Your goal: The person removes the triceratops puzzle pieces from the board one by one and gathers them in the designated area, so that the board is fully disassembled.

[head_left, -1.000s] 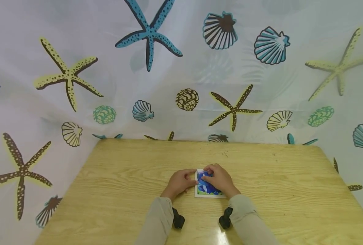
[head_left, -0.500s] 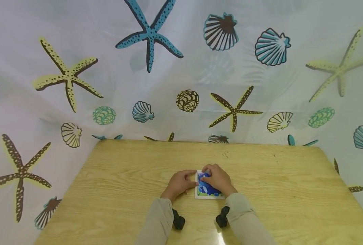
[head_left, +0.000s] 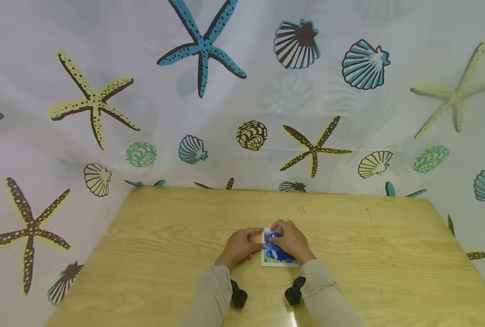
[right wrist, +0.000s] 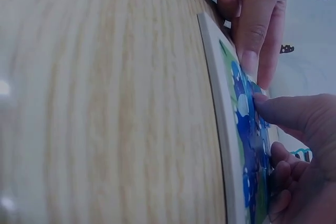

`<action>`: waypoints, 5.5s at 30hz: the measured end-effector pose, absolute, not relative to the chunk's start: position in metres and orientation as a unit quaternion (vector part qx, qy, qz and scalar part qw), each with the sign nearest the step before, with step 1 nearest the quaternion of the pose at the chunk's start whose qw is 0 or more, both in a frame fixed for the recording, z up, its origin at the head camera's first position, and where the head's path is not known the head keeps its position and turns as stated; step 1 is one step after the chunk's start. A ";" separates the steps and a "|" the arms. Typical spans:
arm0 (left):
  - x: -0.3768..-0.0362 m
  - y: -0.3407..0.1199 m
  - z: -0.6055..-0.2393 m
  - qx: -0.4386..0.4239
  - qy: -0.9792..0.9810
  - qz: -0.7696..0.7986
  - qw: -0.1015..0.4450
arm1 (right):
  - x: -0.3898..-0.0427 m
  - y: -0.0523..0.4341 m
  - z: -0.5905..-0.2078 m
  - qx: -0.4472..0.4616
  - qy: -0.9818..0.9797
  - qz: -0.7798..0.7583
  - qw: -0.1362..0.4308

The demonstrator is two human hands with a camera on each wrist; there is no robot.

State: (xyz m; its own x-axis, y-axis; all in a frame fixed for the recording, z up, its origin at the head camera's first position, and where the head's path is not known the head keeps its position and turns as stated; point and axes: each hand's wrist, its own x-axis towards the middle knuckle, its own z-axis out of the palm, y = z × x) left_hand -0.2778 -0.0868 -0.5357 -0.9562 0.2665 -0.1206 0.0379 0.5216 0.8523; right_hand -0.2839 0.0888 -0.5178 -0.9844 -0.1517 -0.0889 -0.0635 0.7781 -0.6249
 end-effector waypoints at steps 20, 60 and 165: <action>-0.279 -0.093 -0.533 0.071 0.866 0.480 0.122 | -0.287 0.074 -0.515 0.020 0.895 -0.442 0.057; -0.275 -0.085 -0.533 0.054 0.854 0.497 0.143 | -0.277 0.174 -0.517 0.174 0.745 -0.643 0.014; -0.278 -0.086 -0.536 0.054 0.845 0.511 0.151 | -0.280 0.110 -0.522 -0.067 0.918 -0.381 0.091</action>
